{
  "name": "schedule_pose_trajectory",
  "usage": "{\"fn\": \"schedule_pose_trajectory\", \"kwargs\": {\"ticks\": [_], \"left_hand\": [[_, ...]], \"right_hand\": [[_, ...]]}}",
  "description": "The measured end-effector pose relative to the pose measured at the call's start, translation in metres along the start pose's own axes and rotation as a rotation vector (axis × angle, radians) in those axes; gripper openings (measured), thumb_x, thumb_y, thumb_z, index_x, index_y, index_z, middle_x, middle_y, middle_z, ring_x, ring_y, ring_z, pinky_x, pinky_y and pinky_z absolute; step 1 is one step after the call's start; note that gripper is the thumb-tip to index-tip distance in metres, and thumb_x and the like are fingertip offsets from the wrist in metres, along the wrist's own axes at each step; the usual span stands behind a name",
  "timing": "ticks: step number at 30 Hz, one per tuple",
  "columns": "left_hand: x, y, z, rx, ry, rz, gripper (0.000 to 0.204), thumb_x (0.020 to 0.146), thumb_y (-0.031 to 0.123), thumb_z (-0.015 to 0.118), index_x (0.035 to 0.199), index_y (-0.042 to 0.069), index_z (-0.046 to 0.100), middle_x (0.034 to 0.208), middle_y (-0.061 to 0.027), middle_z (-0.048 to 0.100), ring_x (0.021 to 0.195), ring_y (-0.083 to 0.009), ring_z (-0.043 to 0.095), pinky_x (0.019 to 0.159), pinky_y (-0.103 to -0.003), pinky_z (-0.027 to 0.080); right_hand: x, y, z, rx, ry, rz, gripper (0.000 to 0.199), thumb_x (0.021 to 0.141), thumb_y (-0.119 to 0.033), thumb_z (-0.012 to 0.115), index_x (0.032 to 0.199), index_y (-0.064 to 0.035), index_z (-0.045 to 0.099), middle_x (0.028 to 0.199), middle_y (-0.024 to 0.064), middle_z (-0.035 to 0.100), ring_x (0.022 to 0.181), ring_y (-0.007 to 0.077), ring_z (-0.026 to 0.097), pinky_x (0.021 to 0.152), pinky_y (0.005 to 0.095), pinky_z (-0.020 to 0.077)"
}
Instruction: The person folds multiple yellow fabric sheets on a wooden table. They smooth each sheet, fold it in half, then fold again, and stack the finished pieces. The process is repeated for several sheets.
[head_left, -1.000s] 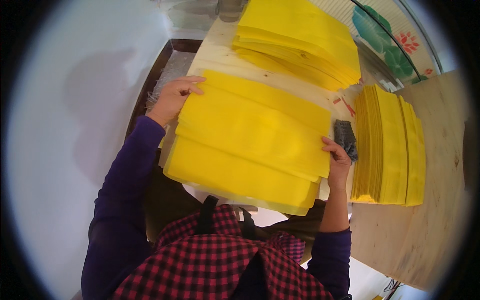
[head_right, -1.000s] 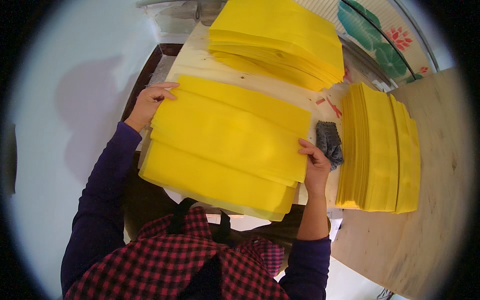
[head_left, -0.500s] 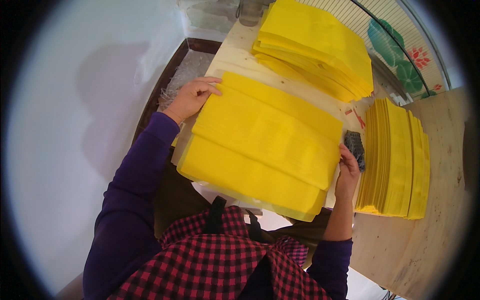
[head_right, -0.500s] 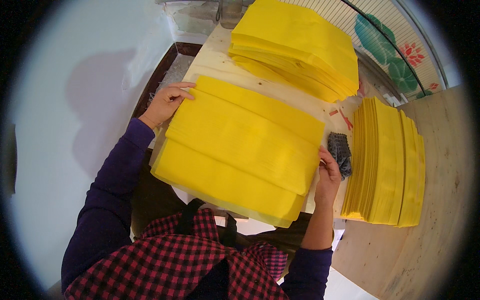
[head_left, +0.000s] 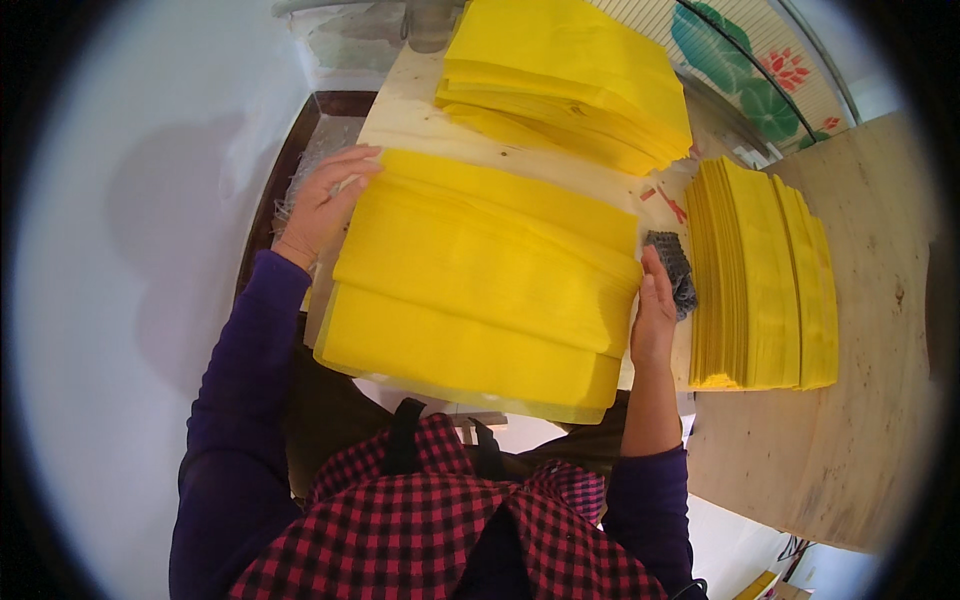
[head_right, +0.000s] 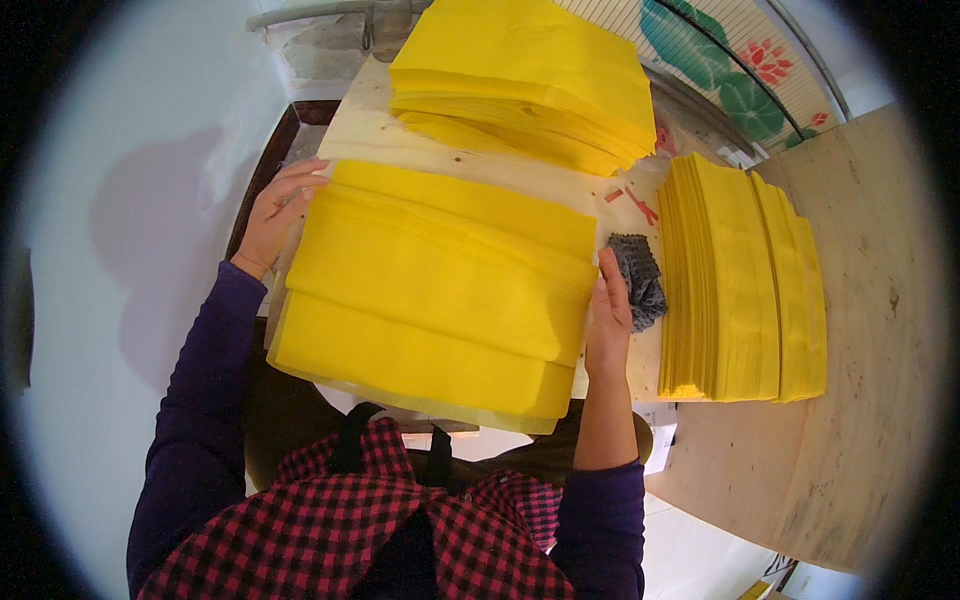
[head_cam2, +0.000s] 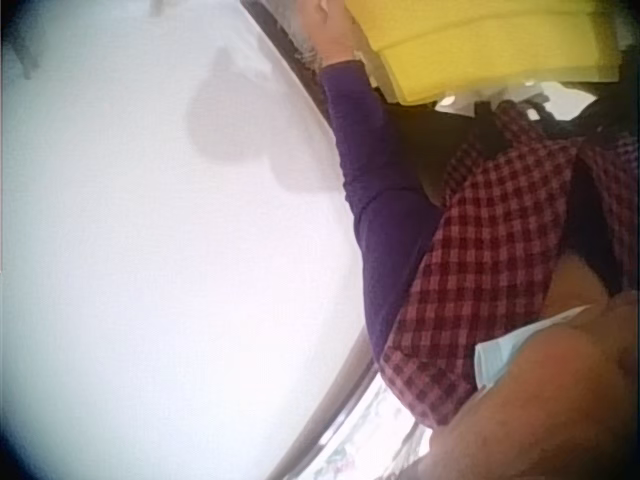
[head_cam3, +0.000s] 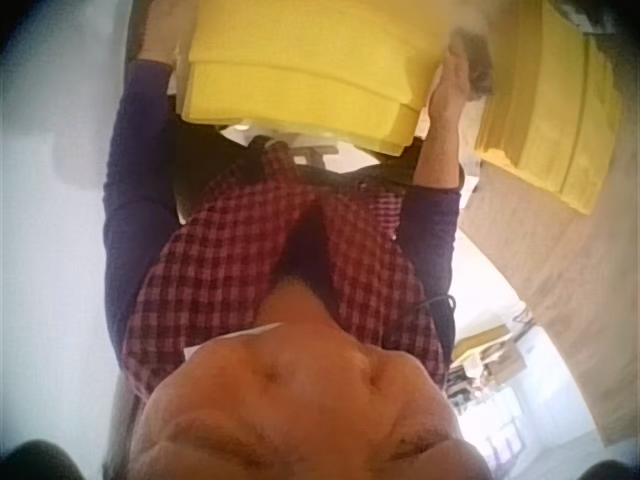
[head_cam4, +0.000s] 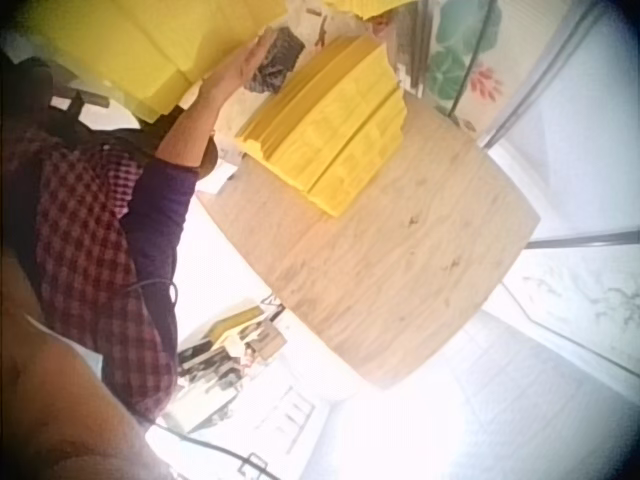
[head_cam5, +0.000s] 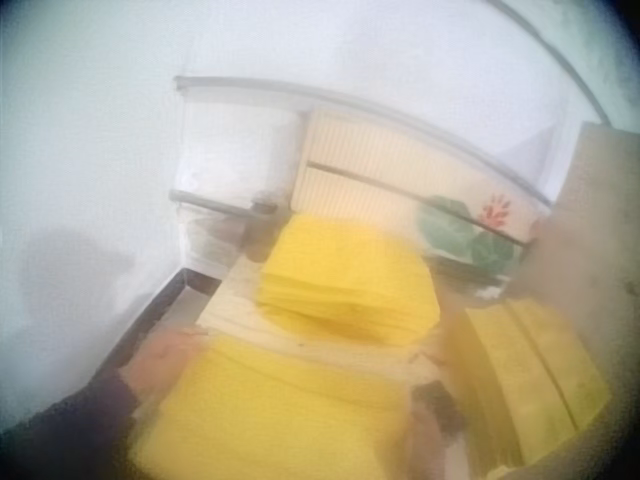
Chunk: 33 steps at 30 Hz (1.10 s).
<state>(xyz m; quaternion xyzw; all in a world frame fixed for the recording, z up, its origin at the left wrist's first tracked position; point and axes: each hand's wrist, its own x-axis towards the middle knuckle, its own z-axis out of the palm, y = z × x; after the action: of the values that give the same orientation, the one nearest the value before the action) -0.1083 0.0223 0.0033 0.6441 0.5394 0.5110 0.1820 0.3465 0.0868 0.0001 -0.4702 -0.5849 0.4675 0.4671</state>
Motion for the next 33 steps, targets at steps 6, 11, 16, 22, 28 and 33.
{"fn": "schedule_pose_trajectory", "kwargs": {"ticks": [6, 11, 16, 22, 28, 33], "left_hand": [[0.01, 0.019, 0.015, 0.347, -0.3, 0.138, 0.041, 0.091, 0.024, 0.058, 0.128, 0.008, 0.056, 0.133, -0.0111, 0.054, 0.133, -0.0285, 0.041, 0.117, -0.047, 0.014], [0.008, 0.025, 0.017, 0.372, -0.273, 0.172, 0.043, 0.087, 0.023, 0.062, 0.127, 0.009, 0.056, 0.132, -0.0138, 0.054, 0.13, -0.0312, 0.043, 0.115, -0.05, 0.019], [0.018, 0.034, 0.014, 0.38, -0.216, 0.19, 0.045, 0.087, 0.021, 0.063, 0.13, 0.011, 0.054, 0.133, -0.0128, 0.053, 0.131, -0.0308, 0.041, 0.115, -0.05, 0.019], [0.049, 0.049, 0.036, 0.371, -0.338, 0.154, 0.047, 0.085, 0.017, 0.064, 0.13, 0.011, 0.054, 0.133, -0.0122, 0.053, 0.128, -0.0302, 0.044, 0.111, -0.045, 0.028], [0.076, 0.051, 0.083, 0.39, -0.474, 0.221, 0.04, 0.081, 0.016, 0.066, 0.12, 0.009, 0.061, 0.12, -0.012, 0.062, 0.114, -0.0301, 0.054, 0.098, -0.04, 0.04], [0.089, 0.056, 0.098, 0.505, -0.581, 0.267, 0.035, 0.08, 0.012, 0.064, 0.114, 0.009, 0.064, 0.108, -0.0115, 0.064, 0.107, -0.0294, 0.057, 0.092, -0.041, 0.042]], "right_hand": [[0.007, 0.0, 0.01, -0.14, -0.058, 0.011, 0.039, 0.098, -0.005, 0.048, 0.137, -0.0019, 0.048, 0.147, 0.0077, 0.042, 0.136, 0.0185, 0.037, 0.111, 0.0292, 0.0274], [0.009, 0.001, 0.007, -0.161, -0.084, 0.017, 0.033, 0.093, 0.004, 0.051, 0.125, -0.0008, 0.056, 0.145, 0.01, 0.045, 0.135, 0.0204, 0.039, 0.11, 0.03, 0.0295], [0.011, 0.004, 0.003, -0.173, -0.091, 0.015, 0.026, 0.091, 0.006, 0.052, 0.113, -0.0027, 0.063, 0.138, 0.0115, 0.052, 0.136, 0.023, 0.039, 0.11, 0.0328, 0.0306], [0.009, 0.009, 0.0, -0.21, -0.099, -0.008, 0.025, 0.091, 0.009, 0.049, 0.106, -0.0039, 0.065, 0.134, 0.0104, 0.056, 0.139, 0.0234, 0.035, 0.111, 0.0337, 0.0293], [0.01, 0.012, -0.003, -0.18, -0.115, -0.053, 0.024, 0.09, 0.009, 0.05, 0.104, -0.004, 0.065, 0.133, 0.0097, 0.057, 0.138, 0.0234, 0.037, 0.11, 0.0338, 0.0302], [0.011, 0.013, -0.005, -0.146, -0.118, -0.073, 0.025, 0.09, 0.01, 0.05, 0.104, -0.0048, 0.065, 0.131, 0.0096, 0.058, 0.137, 0.0231, 0.038, 0.11, 0.0339, 0.031]]}}
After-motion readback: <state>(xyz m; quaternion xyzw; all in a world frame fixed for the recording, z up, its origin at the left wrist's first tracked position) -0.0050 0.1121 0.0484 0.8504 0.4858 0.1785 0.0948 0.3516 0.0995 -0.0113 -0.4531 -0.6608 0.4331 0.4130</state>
